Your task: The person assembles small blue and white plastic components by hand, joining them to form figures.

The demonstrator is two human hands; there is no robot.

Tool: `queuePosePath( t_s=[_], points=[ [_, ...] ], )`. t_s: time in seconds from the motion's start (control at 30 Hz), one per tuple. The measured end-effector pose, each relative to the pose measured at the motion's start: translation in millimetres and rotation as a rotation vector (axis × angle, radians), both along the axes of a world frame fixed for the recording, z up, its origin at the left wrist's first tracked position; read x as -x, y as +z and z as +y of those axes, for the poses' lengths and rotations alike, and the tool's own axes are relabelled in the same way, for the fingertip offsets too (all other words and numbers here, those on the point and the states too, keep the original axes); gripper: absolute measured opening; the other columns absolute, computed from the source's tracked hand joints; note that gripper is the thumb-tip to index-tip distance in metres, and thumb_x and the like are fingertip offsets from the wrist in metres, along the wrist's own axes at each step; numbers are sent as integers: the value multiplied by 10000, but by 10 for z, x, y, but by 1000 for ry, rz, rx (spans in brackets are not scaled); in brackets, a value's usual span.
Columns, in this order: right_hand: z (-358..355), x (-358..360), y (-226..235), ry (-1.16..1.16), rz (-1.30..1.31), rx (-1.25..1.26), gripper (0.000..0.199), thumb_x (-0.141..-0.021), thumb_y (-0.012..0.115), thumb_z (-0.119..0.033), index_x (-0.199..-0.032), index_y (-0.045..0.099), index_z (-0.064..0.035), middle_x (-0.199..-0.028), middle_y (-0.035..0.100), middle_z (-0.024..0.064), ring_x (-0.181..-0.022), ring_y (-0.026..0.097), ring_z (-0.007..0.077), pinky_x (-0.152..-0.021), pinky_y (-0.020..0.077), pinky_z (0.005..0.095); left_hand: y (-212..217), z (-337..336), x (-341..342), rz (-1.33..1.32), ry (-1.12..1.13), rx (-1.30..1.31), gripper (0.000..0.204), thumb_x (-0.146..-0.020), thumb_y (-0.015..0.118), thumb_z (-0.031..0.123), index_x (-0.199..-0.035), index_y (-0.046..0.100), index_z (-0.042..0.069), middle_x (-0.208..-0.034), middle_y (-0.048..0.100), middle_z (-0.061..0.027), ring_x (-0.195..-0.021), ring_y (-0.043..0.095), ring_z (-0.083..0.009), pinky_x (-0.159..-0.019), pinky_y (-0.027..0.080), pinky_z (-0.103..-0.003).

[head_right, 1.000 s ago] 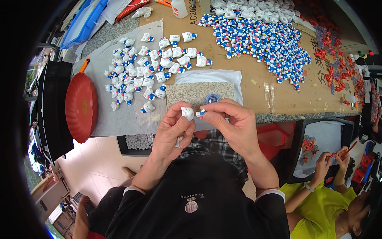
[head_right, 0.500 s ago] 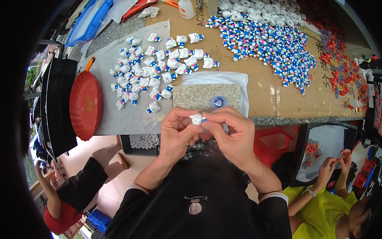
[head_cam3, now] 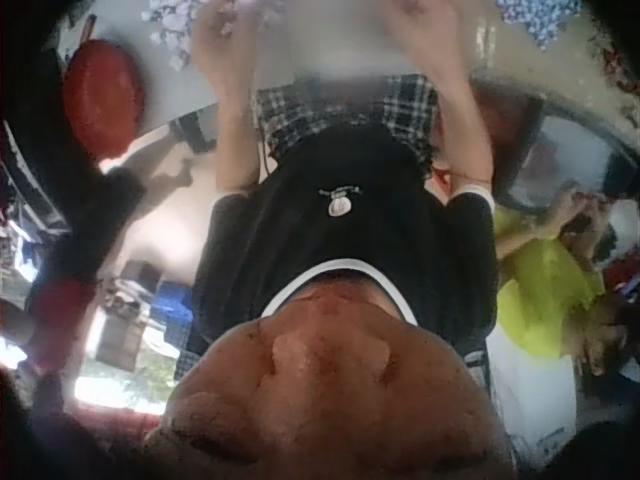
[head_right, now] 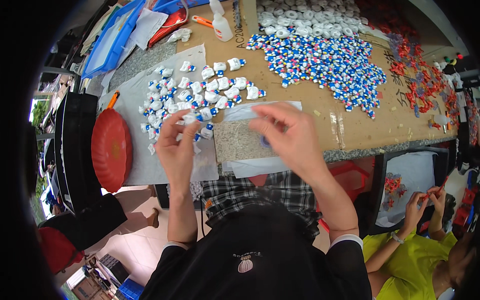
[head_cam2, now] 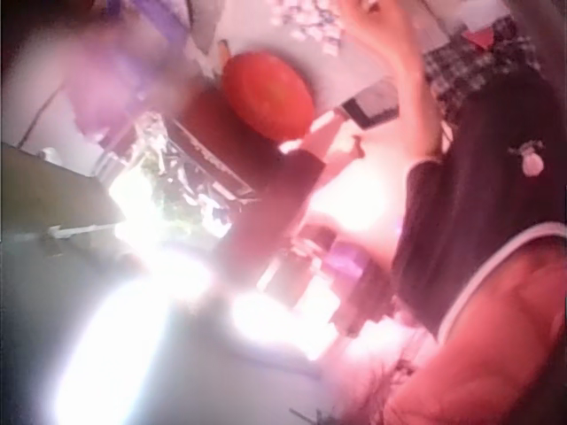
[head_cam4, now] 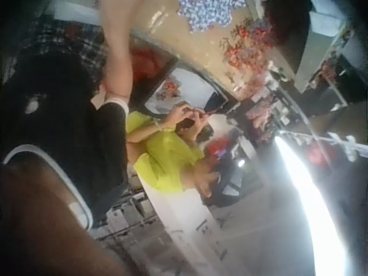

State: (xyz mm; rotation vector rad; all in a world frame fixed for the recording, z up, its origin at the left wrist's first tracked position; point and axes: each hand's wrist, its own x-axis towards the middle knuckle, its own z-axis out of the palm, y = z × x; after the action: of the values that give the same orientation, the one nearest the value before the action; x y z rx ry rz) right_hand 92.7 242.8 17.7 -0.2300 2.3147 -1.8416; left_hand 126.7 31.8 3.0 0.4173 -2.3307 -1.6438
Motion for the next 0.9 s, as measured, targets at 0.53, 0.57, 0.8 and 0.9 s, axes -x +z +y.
queuePosePath(
  t_s=[0.53,0.57,0.8,0.9],
  points=[
    [443,418,-220,-91,491,-500,123,-813,553,-2,-928,591,-19,-886,561,123,-820,555,291,-716,450,353,90,92,-346,-185,13,-1746,290,-872,517,24,-1161,499,14,-1059,531,-110,-990,493,-223,-746,417,-263],
    [477,361,-176,-77,500,-530,135,-826,539,-5,-954,582,-18,-885,567,131,-803,559,299,-708,452,356,100,154,-379,-231,16,-1807,308,-860,504,-16,-1166,505,15,-1088,532,-118,-1063,491,-258,-839,413,-297],
    [629,181,-203,-151,267,-684,167,-800,586,-9,-967,599,-7,-860,585,143,-767,573,303,-668,455,358,63,412,-619,-443,-174,-1647,339,-875,507,-16,-1212,485,9,-1146,536,-125,-1183,449,-272,-996,377,-341],
    [743,178,-366,-114,448,-698,167,-773,621,-16,-939,623,-4,-852,588,135,-758,573,297,-659,455,361,-14,534,-739,-557,-200,-1819,303,-899,499,34,-1201,490,3,-1126,547,-112,-1158,474,-259,-1017,368,-350]
  ],
)
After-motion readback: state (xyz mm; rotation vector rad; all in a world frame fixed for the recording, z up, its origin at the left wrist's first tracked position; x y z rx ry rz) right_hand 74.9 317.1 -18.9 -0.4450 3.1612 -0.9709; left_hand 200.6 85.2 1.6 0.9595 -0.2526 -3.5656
